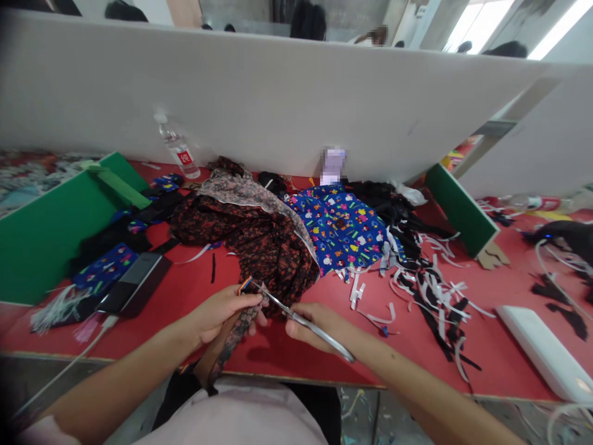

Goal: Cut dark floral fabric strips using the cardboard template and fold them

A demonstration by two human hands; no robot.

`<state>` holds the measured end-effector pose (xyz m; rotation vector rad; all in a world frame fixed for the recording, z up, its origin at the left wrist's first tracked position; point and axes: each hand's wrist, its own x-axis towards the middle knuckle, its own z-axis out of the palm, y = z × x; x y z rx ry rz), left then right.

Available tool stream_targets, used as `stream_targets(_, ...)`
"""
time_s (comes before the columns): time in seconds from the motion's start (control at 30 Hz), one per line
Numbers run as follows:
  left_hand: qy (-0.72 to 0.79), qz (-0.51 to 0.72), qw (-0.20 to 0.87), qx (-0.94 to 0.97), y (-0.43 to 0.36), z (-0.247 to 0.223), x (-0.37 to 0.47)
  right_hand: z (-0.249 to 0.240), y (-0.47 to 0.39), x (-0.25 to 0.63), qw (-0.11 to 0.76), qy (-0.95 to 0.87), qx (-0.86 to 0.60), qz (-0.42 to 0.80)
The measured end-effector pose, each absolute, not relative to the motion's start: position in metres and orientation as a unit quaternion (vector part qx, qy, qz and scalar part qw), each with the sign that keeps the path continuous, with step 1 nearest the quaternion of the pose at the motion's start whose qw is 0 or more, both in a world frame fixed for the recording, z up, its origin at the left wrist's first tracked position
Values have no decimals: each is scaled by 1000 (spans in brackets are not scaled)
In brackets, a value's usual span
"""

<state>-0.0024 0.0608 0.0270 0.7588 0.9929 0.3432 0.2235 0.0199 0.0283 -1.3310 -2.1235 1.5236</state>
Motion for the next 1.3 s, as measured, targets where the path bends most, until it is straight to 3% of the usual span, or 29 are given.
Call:
stream_targets(0.87, 440, 156, 815, 343, 62, 24, -6, 5, 12, 223, 156, -689, -488, 513)
stream_targets(1.3, 458, 136, 803, 356, 61, 29, -7, 22, 15, 229, 111, -681, -465, 555)
